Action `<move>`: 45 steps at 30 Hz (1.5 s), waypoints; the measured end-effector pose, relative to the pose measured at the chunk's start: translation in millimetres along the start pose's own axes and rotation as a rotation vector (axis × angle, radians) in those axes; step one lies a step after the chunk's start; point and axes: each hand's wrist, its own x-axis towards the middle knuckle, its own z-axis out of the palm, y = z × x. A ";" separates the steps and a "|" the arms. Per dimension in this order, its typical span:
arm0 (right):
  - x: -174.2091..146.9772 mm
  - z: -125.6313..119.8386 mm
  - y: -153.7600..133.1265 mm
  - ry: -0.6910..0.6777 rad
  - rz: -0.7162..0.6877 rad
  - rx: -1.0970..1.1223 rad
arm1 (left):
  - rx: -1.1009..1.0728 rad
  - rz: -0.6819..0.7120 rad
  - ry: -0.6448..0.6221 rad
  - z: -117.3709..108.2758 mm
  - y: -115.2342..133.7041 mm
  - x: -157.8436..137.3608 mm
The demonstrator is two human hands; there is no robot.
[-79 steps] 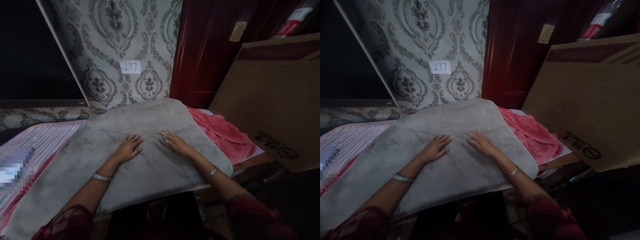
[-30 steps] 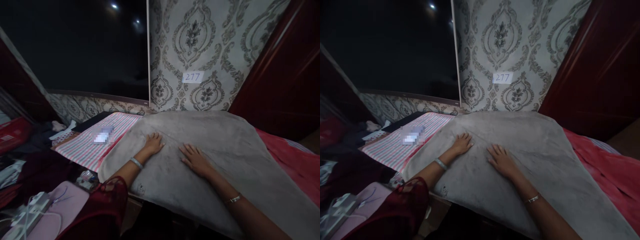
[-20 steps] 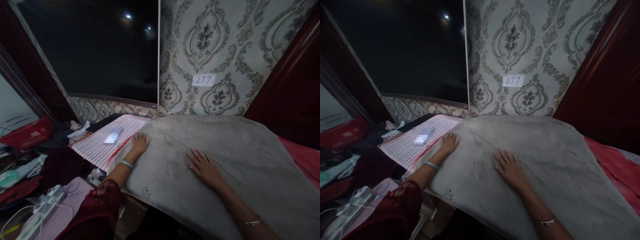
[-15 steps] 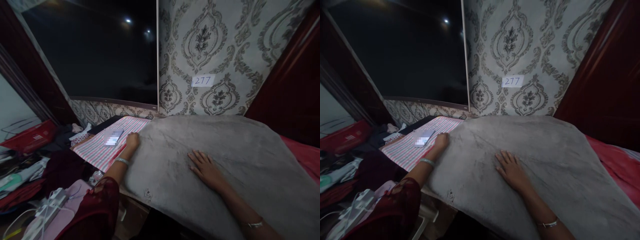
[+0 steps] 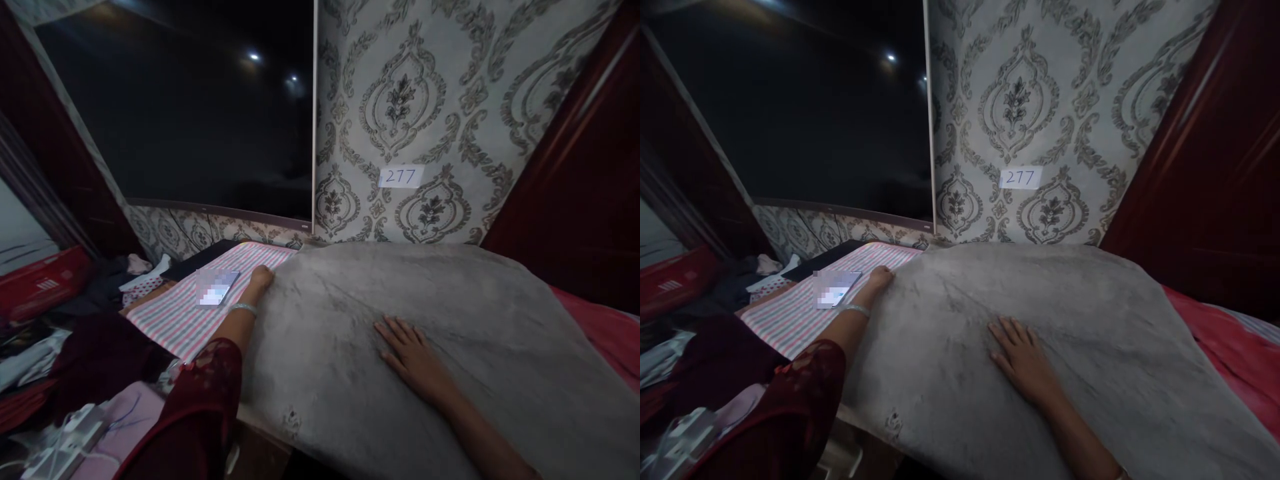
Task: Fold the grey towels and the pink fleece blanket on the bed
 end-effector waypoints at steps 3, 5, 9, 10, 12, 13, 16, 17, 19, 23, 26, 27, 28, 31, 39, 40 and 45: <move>0.2 -0.9 0.0 -0.018 0.004 -0.004 | 0.021 -0.044 0.016 14.1 -1.7 -9.0; 0.5 -2.4 -0.5 -0.035 0.012 -0.005 | 0.043 -0.052 0.032 20.0 -1.8 -13.1; 1.0 -4.8 -1.7 -0.040 0.019 -0.012 | 0.087 -0.037 0.026 19.0 -2.8 -13.9; 1.1 -5.2 -1.9 -0.036 0.019 -0.015 | 0.099 -0.031 0.018 17.1 -4.4 -14.0; 1.3 -5.7 -2.2 -0.034 0.023 -0.020 | 0.126 -0.014 0.003 13.3 -9.9 -15.9; 1.5 -6.0 -2.4 -0.036 0.026 -0.019 | 0.139 -0.001 -0.001 11.8 -13.6 -18.2; 2.1 -7.6 -3.0 -0.040 0.034 -0.010 | 0.182 0.036 0.016 8.1 -23.7 -28.7; 2.3 -8.5 -3.4 -0.037 0.031 -0.006 | 0.196 0.047 0.026 6.8 -25.3 -32.6; 2.9 -10.7 -4.4 -0.037 0.020 -0.001 | 0.221 0.072 0.051 3.5 -22.6 -39.6; 5.2 -15.2 -7.4 -0.037 0.015 -0.004 | 0.232 0.247 0.103 0.6 14.1 -52.1; 7.4 -19.5 -12.8 -0.026 0.028 -0.004 | 0.200 0.511 0.064 13.4 67.2 -66.4; 8.0 -21.8 -15.3 -0.024 0.032 0.001 | 0.186 0.599 0.038 21.3 86.9 -73.1; 8.7 -24.7 -17.8 -0.024 0.032 0.010 | 0.169 0.679 0.010 30.6 106.0 -80.8; 10.6 -37.6 -18.9 -0.066 0.003 0.079 | 0.128 0.870 -0.079 61.3 150.5 -106.6; -44.9 -81.9 74.0 -0.014 0.335 0.026 | 0.207 0.977 -0.125 99.3 168.3 -117.2; -59.0 -83.7 87.5 -0.014 0.400 0.013 | 0.209 0.975 -0.129 99.1 168.2 -115.3; -112.5 -87.7 129.1 -0.026 0.597 -0.013 | 0.217 0.952 -0.123 105.4 170.0 -108.2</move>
